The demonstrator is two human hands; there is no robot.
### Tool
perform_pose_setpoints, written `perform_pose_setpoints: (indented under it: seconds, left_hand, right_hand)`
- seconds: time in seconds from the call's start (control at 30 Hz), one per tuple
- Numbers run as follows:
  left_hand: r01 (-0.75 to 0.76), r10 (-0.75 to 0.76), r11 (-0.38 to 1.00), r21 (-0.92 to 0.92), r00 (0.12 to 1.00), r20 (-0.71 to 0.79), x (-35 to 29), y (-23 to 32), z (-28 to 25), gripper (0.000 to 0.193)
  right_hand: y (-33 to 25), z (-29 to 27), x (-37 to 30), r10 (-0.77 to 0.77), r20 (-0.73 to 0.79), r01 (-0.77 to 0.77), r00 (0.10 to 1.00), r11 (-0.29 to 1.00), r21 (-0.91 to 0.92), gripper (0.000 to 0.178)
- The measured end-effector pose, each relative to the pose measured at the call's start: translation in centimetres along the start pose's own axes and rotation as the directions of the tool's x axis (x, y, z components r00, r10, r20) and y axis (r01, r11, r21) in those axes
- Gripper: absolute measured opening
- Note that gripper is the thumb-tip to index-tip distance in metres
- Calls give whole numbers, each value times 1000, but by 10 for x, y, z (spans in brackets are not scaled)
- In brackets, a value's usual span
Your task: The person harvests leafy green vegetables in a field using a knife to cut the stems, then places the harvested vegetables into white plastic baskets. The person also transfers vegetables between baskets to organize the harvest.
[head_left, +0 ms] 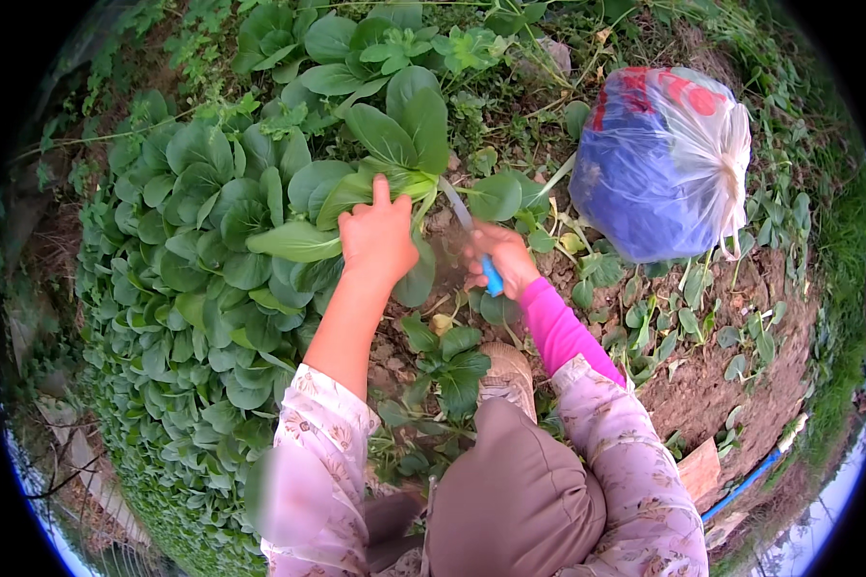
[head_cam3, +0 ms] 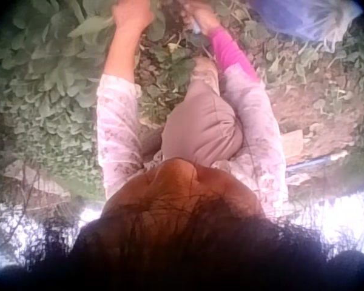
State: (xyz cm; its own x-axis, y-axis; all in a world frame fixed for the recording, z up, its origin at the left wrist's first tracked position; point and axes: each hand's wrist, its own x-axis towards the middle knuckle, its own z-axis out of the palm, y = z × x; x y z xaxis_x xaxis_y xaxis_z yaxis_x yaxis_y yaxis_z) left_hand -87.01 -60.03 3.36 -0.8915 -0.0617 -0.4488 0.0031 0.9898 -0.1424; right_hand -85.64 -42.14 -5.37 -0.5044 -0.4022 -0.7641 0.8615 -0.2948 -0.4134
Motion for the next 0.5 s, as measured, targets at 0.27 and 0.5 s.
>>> perform_pose_setpoints:
  seconds: [0.27, 0.5]
  left_hand:
    - [43, -59, 972, -230, 996, -62, -3, -14, 21, 48]
    - [55, -88, 958, -283, 991, -105, -9, -11, 38, 48]
  right_hand:
    - [-25, 12, 12, -30, -26, 20, 999, 948, -318, 14]
    - [4, 3, 66, -416, 152, 349, 896, 451, -822, 29]
